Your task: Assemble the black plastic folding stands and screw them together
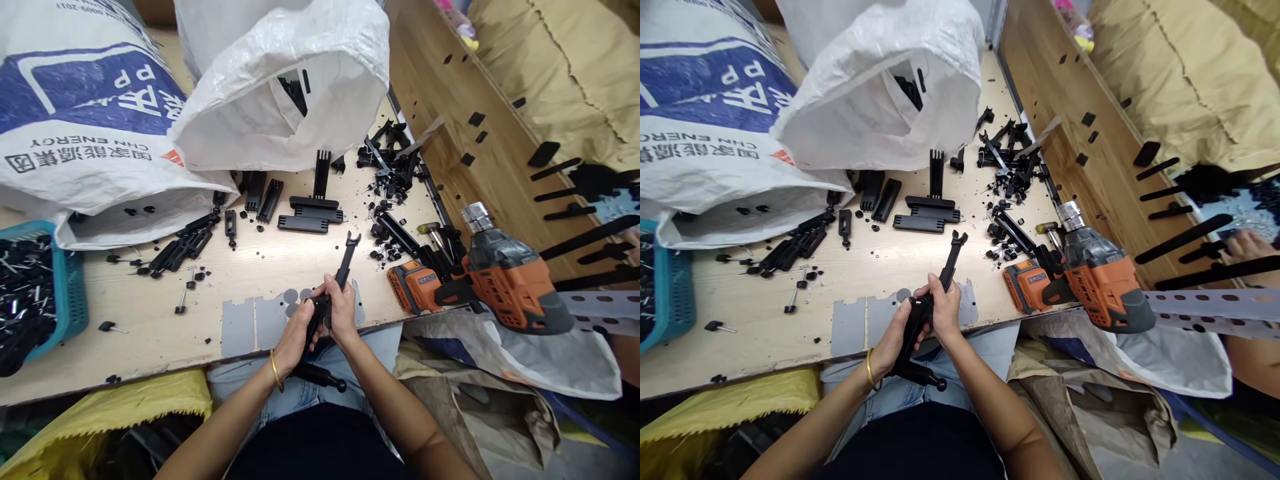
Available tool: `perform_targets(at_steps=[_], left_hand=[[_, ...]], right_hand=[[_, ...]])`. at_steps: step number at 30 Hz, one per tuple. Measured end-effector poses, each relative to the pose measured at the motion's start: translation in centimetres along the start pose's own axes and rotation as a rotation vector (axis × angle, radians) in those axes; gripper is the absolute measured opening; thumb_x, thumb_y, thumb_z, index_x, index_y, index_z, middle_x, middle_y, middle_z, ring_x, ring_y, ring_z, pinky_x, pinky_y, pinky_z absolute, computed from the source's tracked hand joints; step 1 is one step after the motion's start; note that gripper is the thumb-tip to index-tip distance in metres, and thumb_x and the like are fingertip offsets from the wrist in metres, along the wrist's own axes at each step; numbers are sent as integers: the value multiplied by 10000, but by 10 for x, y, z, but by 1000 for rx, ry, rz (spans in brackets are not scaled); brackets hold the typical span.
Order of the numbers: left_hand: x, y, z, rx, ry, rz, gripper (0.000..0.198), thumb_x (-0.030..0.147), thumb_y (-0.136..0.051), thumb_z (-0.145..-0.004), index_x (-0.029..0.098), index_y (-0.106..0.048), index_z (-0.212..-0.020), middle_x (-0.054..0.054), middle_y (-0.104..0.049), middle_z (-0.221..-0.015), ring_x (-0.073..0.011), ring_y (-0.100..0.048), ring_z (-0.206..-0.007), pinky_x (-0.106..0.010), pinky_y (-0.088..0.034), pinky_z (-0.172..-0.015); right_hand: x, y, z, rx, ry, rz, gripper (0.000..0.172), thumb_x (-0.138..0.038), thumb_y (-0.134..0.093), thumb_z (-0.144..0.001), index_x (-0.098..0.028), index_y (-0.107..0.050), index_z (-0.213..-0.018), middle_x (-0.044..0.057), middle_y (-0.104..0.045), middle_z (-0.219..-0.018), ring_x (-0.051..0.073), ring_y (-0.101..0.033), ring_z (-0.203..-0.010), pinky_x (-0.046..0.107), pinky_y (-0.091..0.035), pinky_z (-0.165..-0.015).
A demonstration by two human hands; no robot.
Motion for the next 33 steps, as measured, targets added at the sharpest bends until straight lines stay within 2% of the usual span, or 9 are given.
perform_targets(at_steps=[5,9,13,15,18,20,22,27,33], left_hand=[[9,0,2,-43,-48,-81,698,829,-323,-751,163,-529,-739,-4,-521,-573,-85,-448,-448,-187,-359,-378],[4,4,3,-94,6,-113,679,820,-338,-745,166,-521,-731,3,-523,-540,-84,-430,-401,-195,-358,-354],[5,8,4,-49,61,65,716,845,-354,-685,153,-534,-709,-1,-524,-530,-79,-450,-430,-187,-373,-399],[8,7,5,-37,55,147,724,840,-378,-671,144,-563,-753,7,-512,-510,-78,-453,-443,-185,-382,-428],[10,1,7,-65,51,215,719,781,-457,-695,134,-587,-978,18,-530,-541,-82,-451,-450,-185,-376,-421],[10,-3,6,-71,52,233,734,739,-483,-725,135,-541,-1138,20,-548,-583,-82,-446,-442,-182,-362,-398],[10,-2,4,-55,16,219,756,721,-474,-752,138,-490,-1233,34,-533,-570,-81,-436,-427,-179,-354,-386],[14,8,-1,-94,-37,159,706,670,-489,-778,134,-508,-1236,31,-538,-576,-76,-459,-432,-176,-371,-412],[17,13,-17,-96,-66,226,668,578,-598,-757,160,-518,-1272,28,-537,-673,-63,-442,-474,-178,-380,-417]], right_hand=[[-10,-4,-3,-30,80,-5,422,-511,-601,-771,-160,-621,-538,12,-599,-507,88,-505,-462,214,-409,-488],[0,-13,-7,-141,-4,17,432,-484,-626,-749,-166,-566,-463,4,-558,-449,80,-469,-434,211,-397,-480],[1,-13,-2,-35,55,16,444,-525,-593,-767,-166,-593,-505,18,-581,-480,95,-497,-441,225,-412,-480],[-2,-12,2,0,100,-10,441,-545,-572,-780,-173,-604,-544,20,-598,-507,103,-513,-449,232,-425,-485],[-4,-15,1,-81,67,15,444,-544,-579,-776,-176,-601,-529,19,-589,-490,104,-504,-435,238,-422,-479],[-4,-16,-2,-131,20,59,450,-531,-592,-768,-172,-596,-497,19,-571,-463,104,-498,-431,237,-411,-475],[-4,-15,-3,-100,25,65,453,-525,-592,-770,-173,-579,-485,21,-574,-463,108,-512,-444,236,-414,-486],[-4,-14,2,2,123,-33,427,-536,-564,-803,-183,-566,-563,21,-620,-525,119,-551,-479,243,-449,-530],[8,-20,-17,-53,-70,-103,388,-494,-681,-710,-182,-501,-565,15,-624,-529,113,-540,-489,232,-439,-523]])
Point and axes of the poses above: each hand's wrist, its own z-axis away from the middle knuckle, its own y-axis out of the back of the hand, x = y × z, the point moved 7 cm from there along -z, towards the middle knuckle
